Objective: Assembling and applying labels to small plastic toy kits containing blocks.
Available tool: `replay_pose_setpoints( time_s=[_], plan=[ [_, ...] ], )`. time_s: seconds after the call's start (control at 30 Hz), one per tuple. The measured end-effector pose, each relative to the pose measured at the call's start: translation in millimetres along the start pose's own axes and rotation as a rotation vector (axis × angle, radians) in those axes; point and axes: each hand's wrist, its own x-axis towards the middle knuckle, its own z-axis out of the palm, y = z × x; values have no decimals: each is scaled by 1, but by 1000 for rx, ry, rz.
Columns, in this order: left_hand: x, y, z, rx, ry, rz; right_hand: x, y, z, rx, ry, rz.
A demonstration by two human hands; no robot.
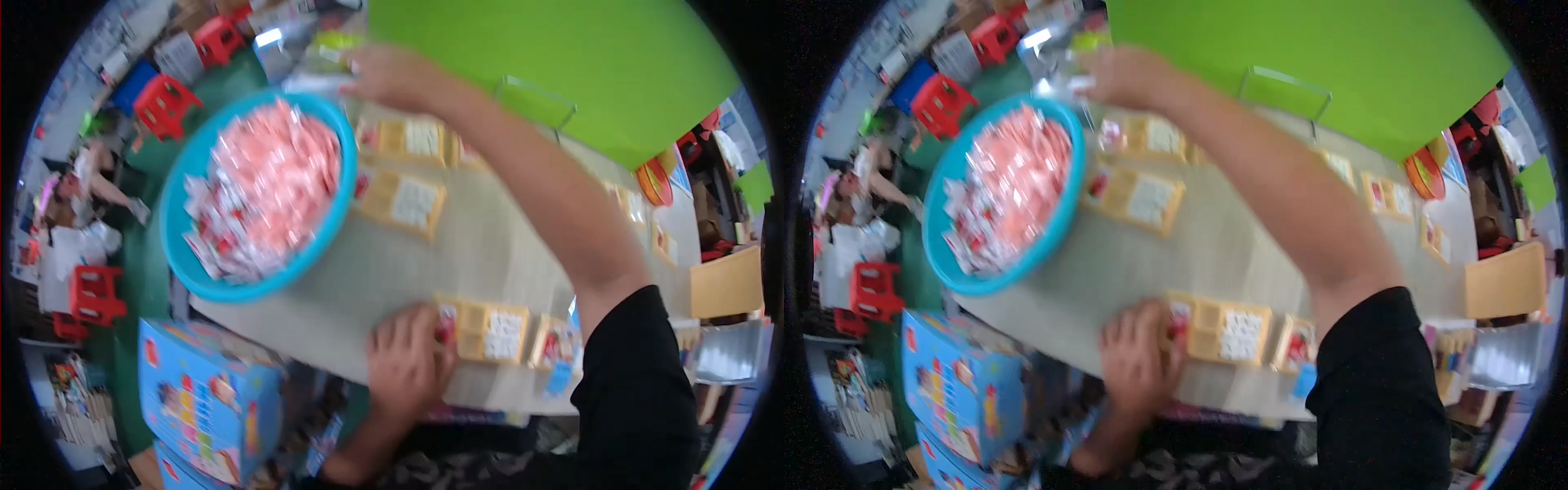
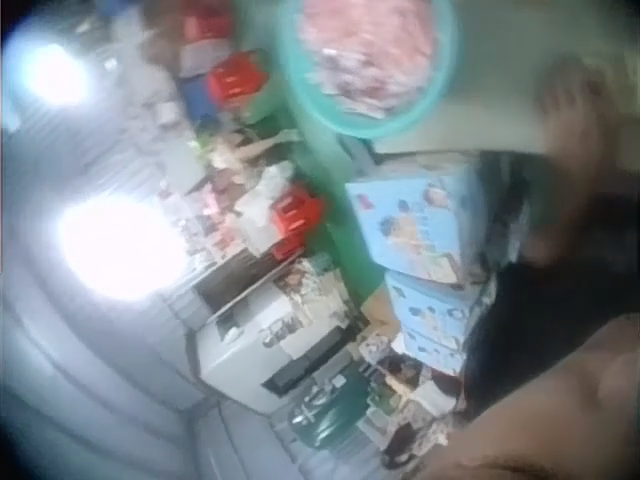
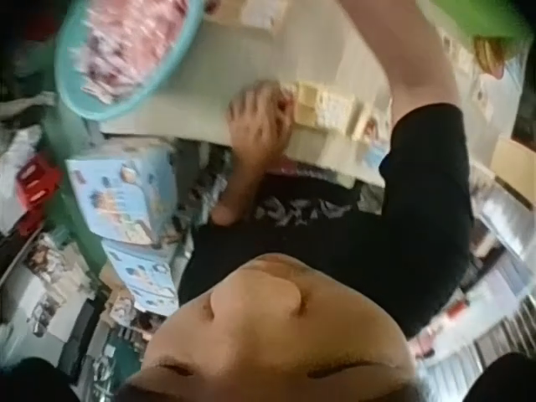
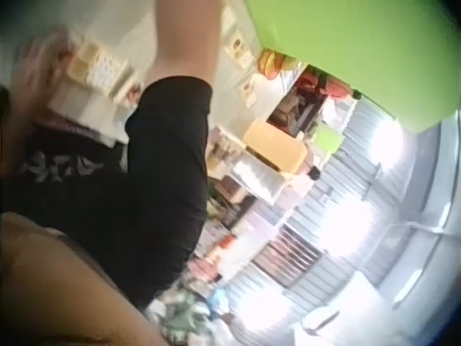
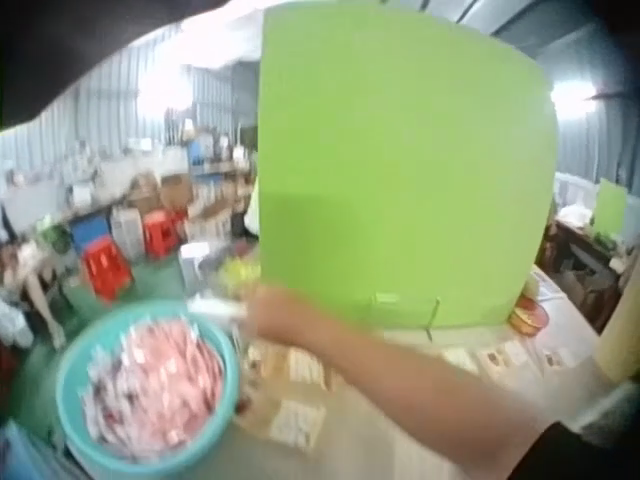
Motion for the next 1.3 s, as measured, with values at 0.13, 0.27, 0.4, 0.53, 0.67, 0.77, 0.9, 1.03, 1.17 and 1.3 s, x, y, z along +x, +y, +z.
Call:
replay_pose_setpoints(
  time_s=[0.13, 0.27, 0.4, 0.53, 0.67, 0.77, 0.9, 1.03, 1.17, 1.3],
  plan=[
    [0, -7, 0, -51, 130, 19, -109, -23, -65, -13, 7, 109],
    [-1, -6, 3, -54, 188, 52, -234, -59, -104, 72, -269, 283],
    [-7, -9, 12, -88, 240, 55, -301, -132, -113, 110, -396, 221],
    [-12, -7, 12, -97, 286, 75, -322, -157, -102, 104, -382, 157],
    [-25, -13, 12, -287, 415, 46, -328, -165, -96, 33, -343, 87],
    [-38, -21, 12, -405, 519, 129, -330, -166, -88, -15, -367, 83],
    [-71, -25, 17, -388, 631, 374, -330, -168, -83, 26, -392, 95],
    [-124, -43, 41, -369, 441, 376, -342, -175, -82, -62, -274, 63],
    [-145, -55, 64, -139, 70, 157, -354, -213, -113, -6, -151, 95],
    [-135, -78, 75, -52, 159, 91, -435, -268, -87, 406, -151, 57]
  ],
)
